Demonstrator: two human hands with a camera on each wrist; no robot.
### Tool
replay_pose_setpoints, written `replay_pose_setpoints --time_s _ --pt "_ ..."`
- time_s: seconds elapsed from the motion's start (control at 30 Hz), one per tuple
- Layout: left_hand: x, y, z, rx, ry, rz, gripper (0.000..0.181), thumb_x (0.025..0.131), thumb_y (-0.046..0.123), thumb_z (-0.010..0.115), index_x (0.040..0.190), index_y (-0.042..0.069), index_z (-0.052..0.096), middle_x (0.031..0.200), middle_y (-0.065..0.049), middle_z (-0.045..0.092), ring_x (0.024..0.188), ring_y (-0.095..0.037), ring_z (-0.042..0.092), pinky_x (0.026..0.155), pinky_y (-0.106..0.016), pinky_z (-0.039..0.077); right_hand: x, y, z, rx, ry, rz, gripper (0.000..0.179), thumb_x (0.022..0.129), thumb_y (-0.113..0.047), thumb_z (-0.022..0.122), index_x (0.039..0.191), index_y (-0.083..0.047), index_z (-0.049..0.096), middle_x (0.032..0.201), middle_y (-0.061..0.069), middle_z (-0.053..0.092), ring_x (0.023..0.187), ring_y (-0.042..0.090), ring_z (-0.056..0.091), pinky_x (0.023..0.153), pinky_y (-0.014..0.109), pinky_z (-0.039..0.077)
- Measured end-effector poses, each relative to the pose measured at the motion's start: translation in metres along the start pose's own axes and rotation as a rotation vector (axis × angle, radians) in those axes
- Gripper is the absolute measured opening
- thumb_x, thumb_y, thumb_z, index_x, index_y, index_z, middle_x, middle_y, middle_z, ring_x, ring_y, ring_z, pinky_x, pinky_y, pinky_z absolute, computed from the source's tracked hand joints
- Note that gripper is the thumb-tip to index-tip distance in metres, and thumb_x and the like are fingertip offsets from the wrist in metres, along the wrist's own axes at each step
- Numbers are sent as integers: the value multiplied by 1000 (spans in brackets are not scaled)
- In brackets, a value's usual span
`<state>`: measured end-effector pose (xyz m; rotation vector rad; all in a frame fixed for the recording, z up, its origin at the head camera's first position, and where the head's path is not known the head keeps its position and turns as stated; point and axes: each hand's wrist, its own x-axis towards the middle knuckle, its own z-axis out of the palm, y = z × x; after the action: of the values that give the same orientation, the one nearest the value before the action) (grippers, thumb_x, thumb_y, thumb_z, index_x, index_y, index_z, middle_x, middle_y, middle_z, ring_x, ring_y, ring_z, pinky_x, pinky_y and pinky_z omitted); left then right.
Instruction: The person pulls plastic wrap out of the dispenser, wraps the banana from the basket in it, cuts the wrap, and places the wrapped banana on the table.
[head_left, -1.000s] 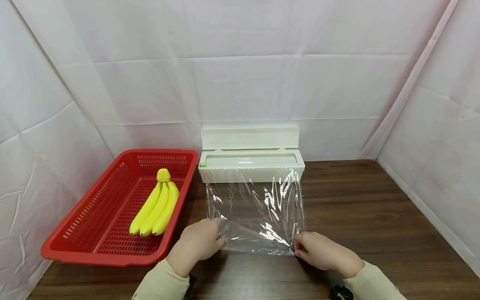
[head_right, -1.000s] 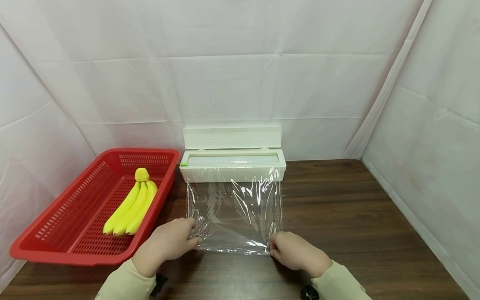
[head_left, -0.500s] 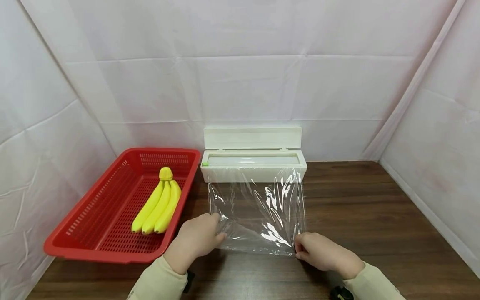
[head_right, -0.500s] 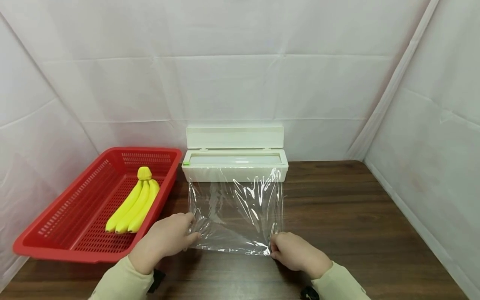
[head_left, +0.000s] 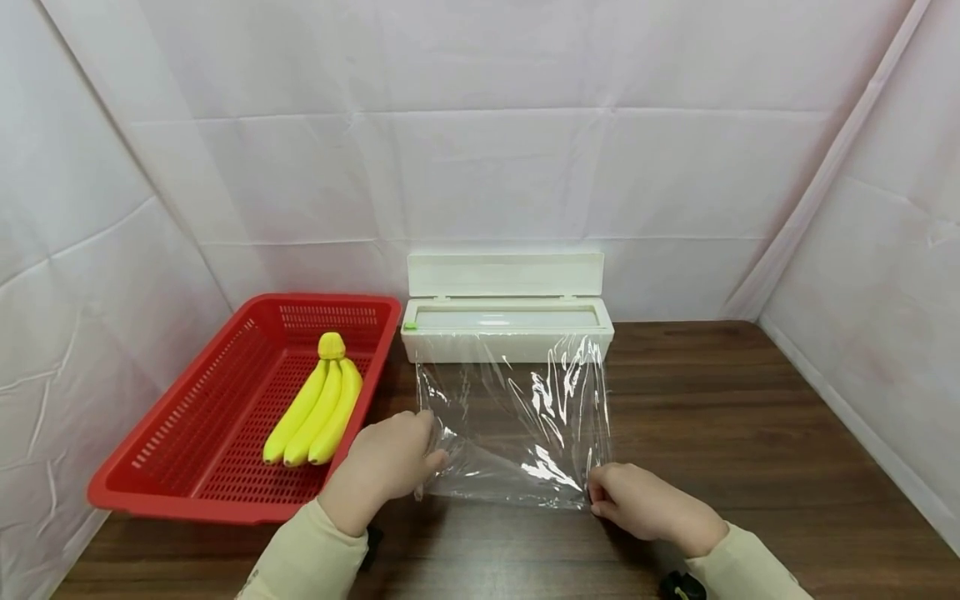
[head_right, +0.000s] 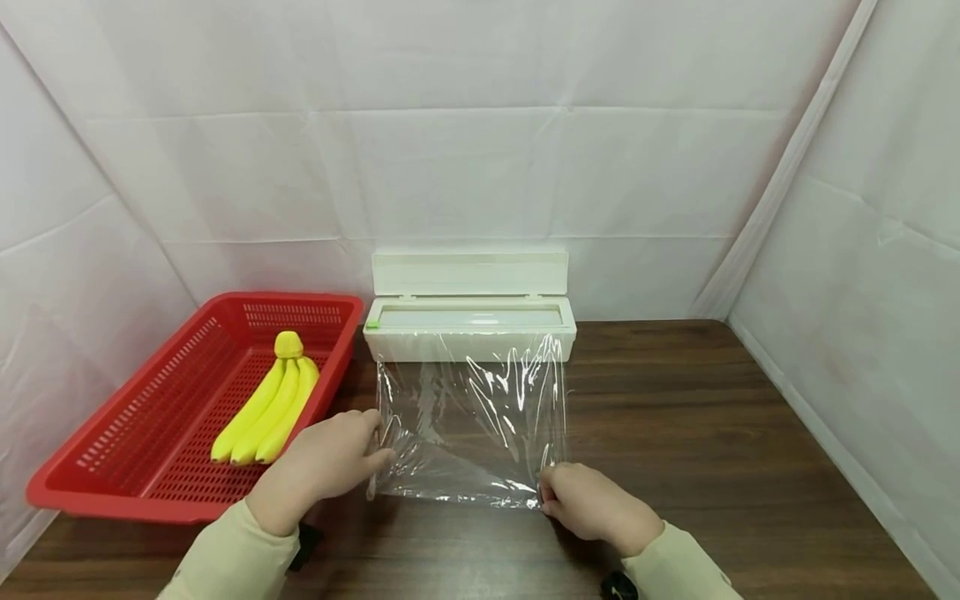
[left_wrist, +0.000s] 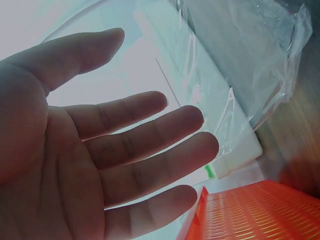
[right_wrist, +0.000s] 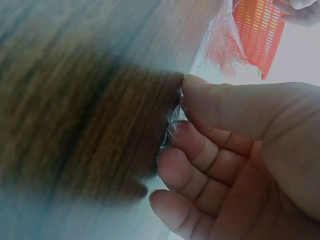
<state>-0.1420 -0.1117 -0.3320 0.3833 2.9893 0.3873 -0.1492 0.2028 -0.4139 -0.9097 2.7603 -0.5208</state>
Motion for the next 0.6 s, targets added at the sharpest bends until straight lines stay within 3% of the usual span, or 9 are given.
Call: replay_pose_setpoints --time_s 0.33,0.6 --pt "0 3 -10 69 50 8 31 81 31 71 94 6 60 82 -8 63 72 -20 59 61 -39 50 0 -3 -2 -4 -2 10 22 84 -12 67 72 -18 50 65 -12 45 58 1 38 54 21 34" --pt "1 3 -13 77 71 26 29 83 32 69 92 6 60 80 -7 62 69 -19 58 61 -38 49 -1 -5 -2 5 -2 16 22 84 -11 67 71 -18 49 65 -11 44 58 1 37 54 21 34"
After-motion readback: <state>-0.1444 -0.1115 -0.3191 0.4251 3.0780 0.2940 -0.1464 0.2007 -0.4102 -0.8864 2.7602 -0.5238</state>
